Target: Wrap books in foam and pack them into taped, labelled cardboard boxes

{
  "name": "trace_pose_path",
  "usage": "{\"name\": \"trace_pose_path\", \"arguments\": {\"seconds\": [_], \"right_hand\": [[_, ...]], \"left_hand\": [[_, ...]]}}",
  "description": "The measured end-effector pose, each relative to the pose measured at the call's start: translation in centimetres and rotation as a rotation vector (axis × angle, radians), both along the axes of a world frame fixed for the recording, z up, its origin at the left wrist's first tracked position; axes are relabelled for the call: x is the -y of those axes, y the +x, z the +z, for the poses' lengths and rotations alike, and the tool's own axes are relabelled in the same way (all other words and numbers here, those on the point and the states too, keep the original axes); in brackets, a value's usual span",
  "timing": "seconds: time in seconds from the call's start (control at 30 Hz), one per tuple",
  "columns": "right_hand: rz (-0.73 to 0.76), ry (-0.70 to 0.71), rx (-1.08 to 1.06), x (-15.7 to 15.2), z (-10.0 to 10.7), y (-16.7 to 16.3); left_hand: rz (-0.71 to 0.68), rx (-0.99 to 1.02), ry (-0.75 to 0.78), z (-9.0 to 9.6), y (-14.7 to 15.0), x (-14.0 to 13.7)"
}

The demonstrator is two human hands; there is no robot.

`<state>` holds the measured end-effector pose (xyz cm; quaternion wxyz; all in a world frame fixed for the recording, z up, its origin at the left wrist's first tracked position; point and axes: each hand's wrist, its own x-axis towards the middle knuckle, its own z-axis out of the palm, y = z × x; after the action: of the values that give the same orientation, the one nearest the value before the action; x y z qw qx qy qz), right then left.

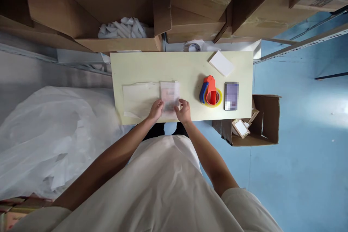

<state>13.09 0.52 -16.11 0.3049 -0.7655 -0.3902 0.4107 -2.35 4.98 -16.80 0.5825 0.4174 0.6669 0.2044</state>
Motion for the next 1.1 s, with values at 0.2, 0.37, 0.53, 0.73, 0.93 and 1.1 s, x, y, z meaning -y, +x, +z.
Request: {"name": "trace_pose_path", "arguments": {"seconds": [0.2, 0.37, 0.53, 0.73, 0.93, 1.1], "right_hand": [[-0.053, -0.074, -0.189, -0.2, -0.8, 0.4], [-0.178, -0.084, -0.390, -1.0, -0.9, 0.6], [-0.168, -0.050, -0.574, -1.1, 0.9, 2.2], [-0.128, -0.005, -0.394, -1.2, 3.0, 2.8], [-0.001, -0.012, -0.351, -2.1, 3.2, -0.6], [0.127, -0.008, -0.263, -1.8, 1.9, -2.8]], "left_hand": [[-0.128, -0.201, 0.096, 0.3, -0.4, 0.6], [-0.166, -0.102, 0.099, 0.0, -0.6, 1.5], [-0.197, 0.092, 0.084, -0.6, 1.4, 2.2], [-0.274, 0.089, 0.152, -0.5, 3.3, 1.7], [-0.178, 0.199, 0.154, 2.5, 0.4, 0.9], [-0.034, 0.163, 0.083, 2.7, -1.3, 1.0]]}}
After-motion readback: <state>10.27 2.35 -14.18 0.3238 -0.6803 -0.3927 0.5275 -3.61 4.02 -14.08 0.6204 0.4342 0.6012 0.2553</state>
